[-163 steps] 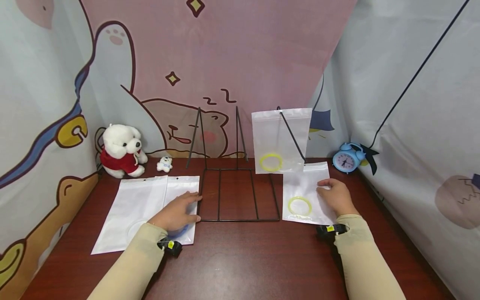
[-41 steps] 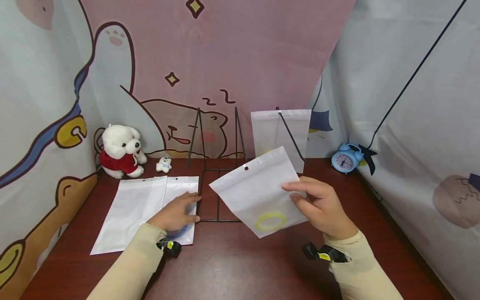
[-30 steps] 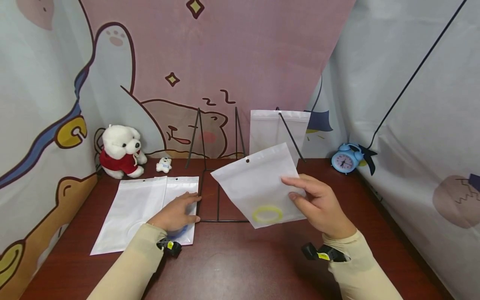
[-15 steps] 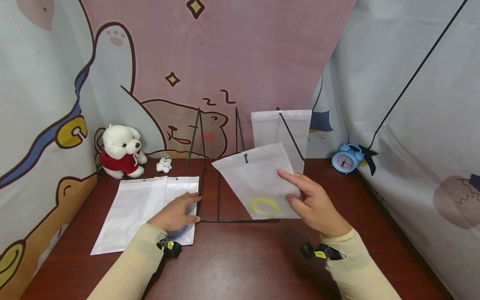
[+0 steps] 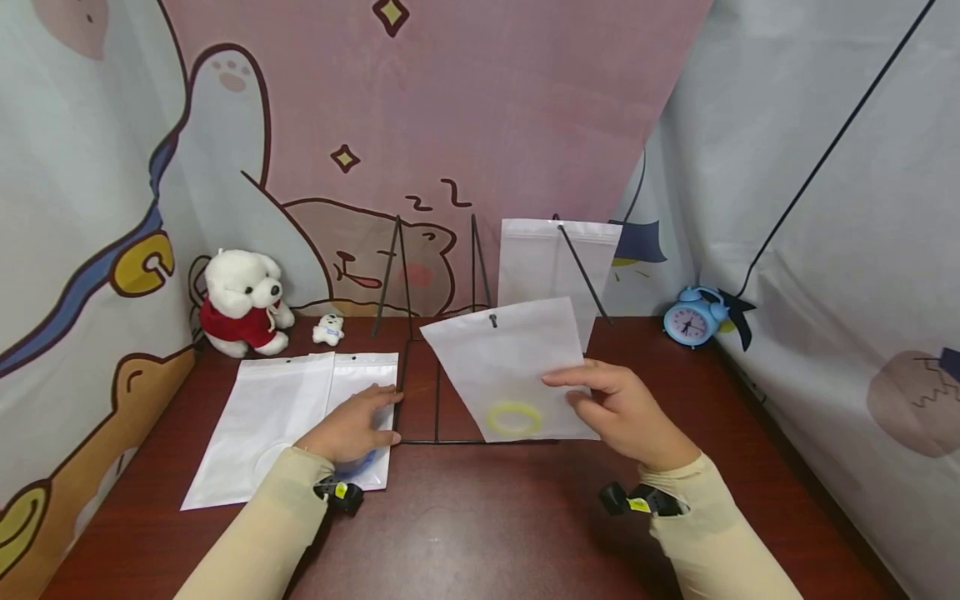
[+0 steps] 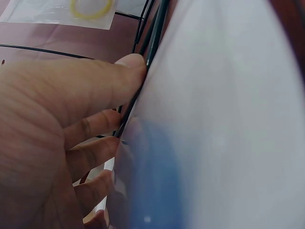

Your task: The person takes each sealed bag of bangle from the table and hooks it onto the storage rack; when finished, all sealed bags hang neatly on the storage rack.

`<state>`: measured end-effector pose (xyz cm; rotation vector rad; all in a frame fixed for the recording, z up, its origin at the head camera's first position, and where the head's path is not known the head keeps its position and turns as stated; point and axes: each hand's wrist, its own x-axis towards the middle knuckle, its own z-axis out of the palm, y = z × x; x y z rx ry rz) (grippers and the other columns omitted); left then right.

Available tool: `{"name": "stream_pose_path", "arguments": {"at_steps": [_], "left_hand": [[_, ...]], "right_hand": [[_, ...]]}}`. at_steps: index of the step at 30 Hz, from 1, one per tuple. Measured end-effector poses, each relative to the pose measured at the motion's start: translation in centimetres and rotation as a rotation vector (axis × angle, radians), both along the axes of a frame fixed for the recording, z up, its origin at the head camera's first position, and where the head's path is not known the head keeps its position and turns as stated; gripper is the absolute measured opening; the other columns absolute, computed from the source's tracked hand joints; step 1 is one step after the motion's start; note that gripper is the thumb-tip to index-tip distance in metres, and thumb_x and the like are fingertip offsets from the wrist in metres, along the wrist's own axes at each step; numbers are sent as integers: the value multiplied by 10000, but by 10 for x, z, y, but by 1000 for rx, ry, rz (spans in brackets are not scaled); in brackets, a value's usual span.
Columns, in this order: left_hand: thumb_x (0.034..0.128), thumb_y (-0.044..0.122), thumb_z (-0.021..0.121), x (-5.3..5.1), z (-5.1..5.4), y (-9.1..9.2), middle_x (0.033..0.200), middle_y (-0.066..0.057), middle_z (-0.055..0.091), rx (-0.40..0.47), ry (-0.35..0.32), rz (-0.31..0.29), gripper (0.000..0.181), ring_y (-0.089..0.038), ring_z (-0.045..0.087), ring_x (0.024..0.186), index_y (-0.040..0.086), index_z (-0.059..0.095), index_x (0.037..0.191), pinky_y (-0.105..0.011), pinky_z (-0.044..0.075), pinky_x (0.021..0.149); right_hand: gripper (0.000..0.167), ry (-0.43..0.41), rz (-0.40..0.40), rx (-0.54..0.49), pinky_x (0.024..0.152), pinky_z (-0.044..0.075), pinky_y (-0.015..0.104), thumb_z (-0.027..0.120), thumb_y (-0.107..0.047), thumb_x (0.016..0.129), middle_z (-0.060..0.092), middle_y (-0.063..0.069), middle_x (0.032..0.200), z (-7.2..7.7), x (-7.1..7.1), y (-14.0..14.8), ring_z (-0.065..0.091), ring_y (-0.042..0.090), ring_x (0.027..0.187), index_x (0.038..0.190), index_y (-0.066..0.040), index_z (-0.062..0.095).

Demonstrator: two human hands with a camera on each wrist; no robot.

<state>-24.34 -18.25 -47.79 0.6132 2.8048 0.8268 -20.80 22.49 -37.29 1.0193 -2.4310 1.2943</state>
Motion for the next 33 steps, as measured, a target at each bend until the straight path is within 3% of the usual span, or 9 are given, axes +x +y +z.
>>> {"name": "stream_pose_path", "arguments": {"at_steps": [7, 10, 14, 20, 26, 33], "left_hand": [[941, 229, 775, 0, 1, 0, 1640, -249, 410, -3, -7, 4, 688, -510, 290, 1549, 14, 516, 1540, -669, 268, 1237], [942, 234, 773, -1, 0, 0, 1643, -242, 411, -8, -4, 4, 689, -506, 288, 1551, 16, 516, 1542, -667, 269, 1237], [940, 240, 774, -1, -1, -1, 1643, -239, 412, -9, 0, 1, 692, -506, 288, 1551, 16, 515, 1542, -668, 269, 1237], [940, 249, 775, -1, -1, -1, 1641, -240, 414, -12, 1, 1, 697, -508, 287, 1551, 23, 514, 1545, -670, 265, 1237], [940, 245, 778, 0, 0, -1, 1645, -231, 413, -7, -8, 8, 695, -503, 282, 1555, 27, 515, 1546, -671, 260, 1240], [939, 243, 781, 0, 0, 0, 1657, -217, 402, -2, -22, 15, 696, -497, 274, 1561, 35, 516, 1548, -672, 253, 1242]], "right_hand": [[493, -77, 79, 41, 543, 476, 252, 560, 179, 926, 767, 44, 1230, -4, -6, 2, 462, 103, 636, 1238, -123, 791], [476, -108, 87, 61, 646, 529, 251, 563, 168, 937, 773, 26, 1234, -6, -7, 4, 594, 108, 766, 1225, -126, 802], [447, -131, 87, 106, 755, 544, 259, 595, 143, 946, 779, -7, 1229, -6, -9, 7, 657, 127, 949, 1210, -145, 813], [373, -192, 111, 175, 745, 575, 260, 659, 72, 952, 778, -3, 1211, -5, -10, 12, 657, 97, 940, 1200, -158, 815], [324, -267, 143, 252, 824, 612, 298, 713, -12, 956, 758, -17, 1223, -4, -12, 16, 693, 158, 1029, 1208, -192, 806], [311, -309, 189, 277, 869, 601, 315, 736, -47, 956, 730, -37, 1222, -5, -15, 19, 663, 163, 1053, 1218, -211, 772]]}}
